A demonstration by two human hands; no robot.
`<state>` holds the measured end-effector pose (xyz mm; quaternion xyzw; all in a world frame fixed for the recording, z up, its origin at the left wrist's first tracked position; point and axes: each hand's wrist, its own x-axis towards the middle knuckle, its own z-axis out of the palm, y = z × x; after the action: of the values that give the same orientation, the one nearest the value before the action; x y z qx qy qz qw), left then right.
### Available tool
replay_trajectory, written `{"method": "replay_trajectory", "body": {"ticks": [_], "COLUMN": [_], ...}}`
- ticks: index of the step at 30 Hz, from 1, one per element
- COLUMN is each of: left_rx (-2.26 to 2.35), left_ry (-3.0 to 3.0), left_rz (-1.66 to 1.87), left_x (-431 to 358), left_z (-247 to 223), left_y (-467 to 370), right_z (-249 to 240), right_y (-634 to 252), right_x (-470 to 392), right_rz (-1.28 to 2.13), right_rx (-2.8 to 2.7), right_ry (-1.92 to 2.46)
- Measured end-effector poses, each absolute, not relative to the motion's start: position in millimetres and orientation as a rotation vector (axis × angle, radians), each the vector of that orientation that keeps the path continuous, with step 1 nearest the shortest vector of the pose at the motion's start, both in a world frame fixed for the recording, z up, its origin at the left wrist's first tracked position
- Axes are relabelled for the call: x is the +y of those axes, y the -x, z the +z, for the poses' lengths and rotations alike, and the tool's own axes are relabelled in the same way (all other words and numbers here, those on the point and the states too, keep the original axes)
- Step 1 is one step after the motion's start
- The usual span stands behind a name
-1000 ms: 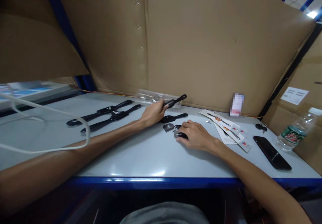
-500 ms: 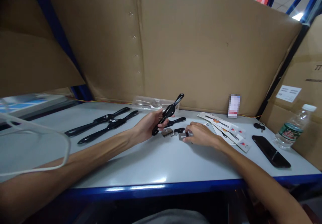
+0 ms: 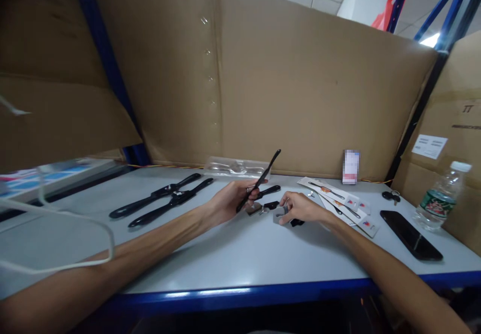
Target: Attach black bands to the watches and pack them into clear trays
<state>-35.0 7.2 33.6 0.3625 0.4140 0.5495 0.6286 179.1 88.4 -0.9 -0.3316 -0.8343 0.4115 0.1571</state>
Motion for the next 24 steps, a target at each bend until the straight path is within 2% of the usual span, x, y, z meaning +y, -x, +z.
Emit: {"method": "replay_trajectory", "body": {"ticks": [4, 13, 24], "left_rx": [0.94, 1.087, 0.972], "left_ry": [-0.9, -1.141, -1.139], "left_rz": [1.285, 1.313, 1.212], "left_x": [4.4, 2.8, 5.8], "left_z": [30.6, 23.1, 12.8], "left_y": [30.7, 25.1, 21.2], "right_z": [4.2, 38.9, 30.9], "right_y": [-177.9, -180.3, -171.5], "right_x": [85.9, 69.3, 61.9], "right_rz": [1.286, 1.175, 1.297], "right_rx": [-2.364, -1.951, -1.872], "right_ry": [0.921, 0.896, 0.877]}}
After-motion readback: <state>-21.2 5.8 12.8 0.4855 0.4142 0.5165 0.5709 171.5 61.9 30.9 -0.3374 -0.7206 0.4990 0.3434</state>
